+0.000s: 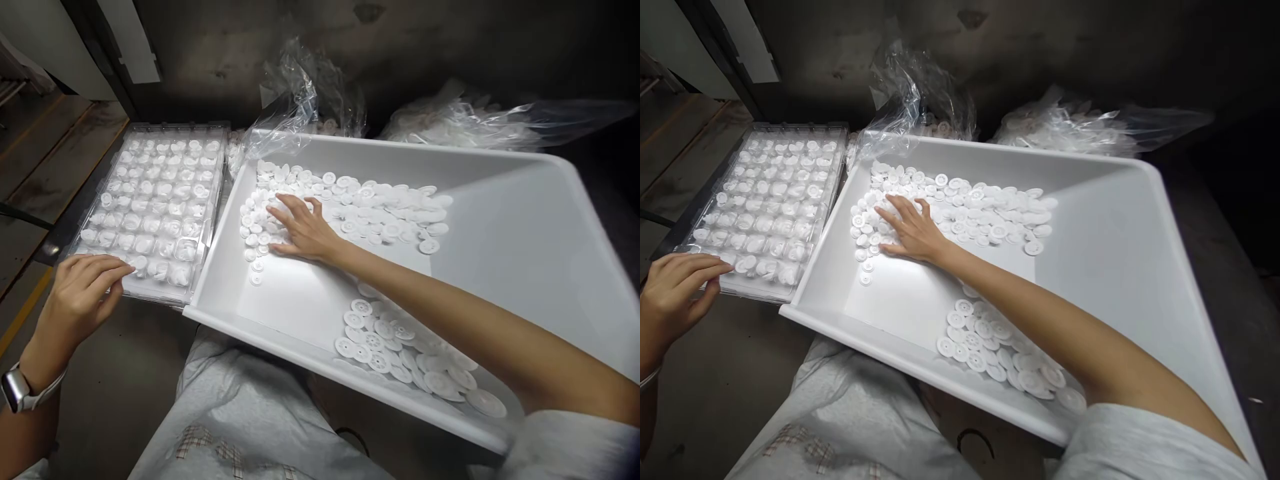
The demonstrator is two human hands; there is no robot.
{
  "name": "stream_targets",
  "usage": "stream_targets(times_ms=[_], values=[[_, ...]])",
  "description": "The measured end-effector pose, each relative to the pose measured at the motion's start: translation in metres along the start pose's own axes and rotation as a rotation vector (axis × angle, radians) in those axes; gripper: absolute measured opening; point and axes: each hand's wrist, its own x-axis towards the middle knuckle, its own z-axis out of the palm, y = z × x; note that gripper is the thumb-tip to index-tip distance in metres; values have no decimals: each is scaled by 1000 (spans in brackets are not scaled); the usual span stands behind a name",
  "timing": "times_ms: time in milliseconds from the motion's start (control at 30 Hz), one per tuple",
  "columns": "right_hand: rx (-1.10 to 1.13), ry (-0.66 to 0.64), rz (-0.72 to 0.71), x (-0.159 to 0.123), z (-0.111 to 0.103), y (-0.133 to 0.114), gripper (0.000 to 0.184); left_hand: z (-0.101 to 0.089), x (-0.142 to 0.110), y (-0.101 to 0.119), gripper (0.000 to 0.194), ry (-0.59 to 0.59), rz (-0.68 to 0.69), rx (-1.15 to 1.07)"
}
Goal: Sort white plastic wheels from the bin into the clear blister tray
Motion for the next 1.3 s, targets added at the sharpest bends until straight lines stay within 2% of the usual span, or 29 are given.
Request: stream_targets(times_ms=[133, 267, 400, 600, 767, 933, 1133, 1300], values=[[43, -8, 31, 6, -1, 17, 81, -1, -3, 3, 22, -28, -15, -11], [81, -22, 55, 9, 0, 21, 92, 2, -11, 6, 22, -47, -44, -32], [111, -27, 81, 13, -4, 22, 93, 5, -14, 10, 24, -68, -42, -63], [108, -33, 91, 0, -15, 22, 96, 8, -10, 13, 25, -89, -54, -131], [100, -75, 80, 17, 2, 17, 87, 20, -2, 21, 30, -31, -142, -195], [123, -90, 78, 41, 11, 16, 80, 25, -9, 36, 27, 75, -305, -261], [97, -71, 143, 42, 11, 14, 57, 31, -22, 48, 25, 37, -429, -322], [86, -76, 164, 43, 13, 14, 56, 33, -28, 58, 22, 7, -493, -357]])
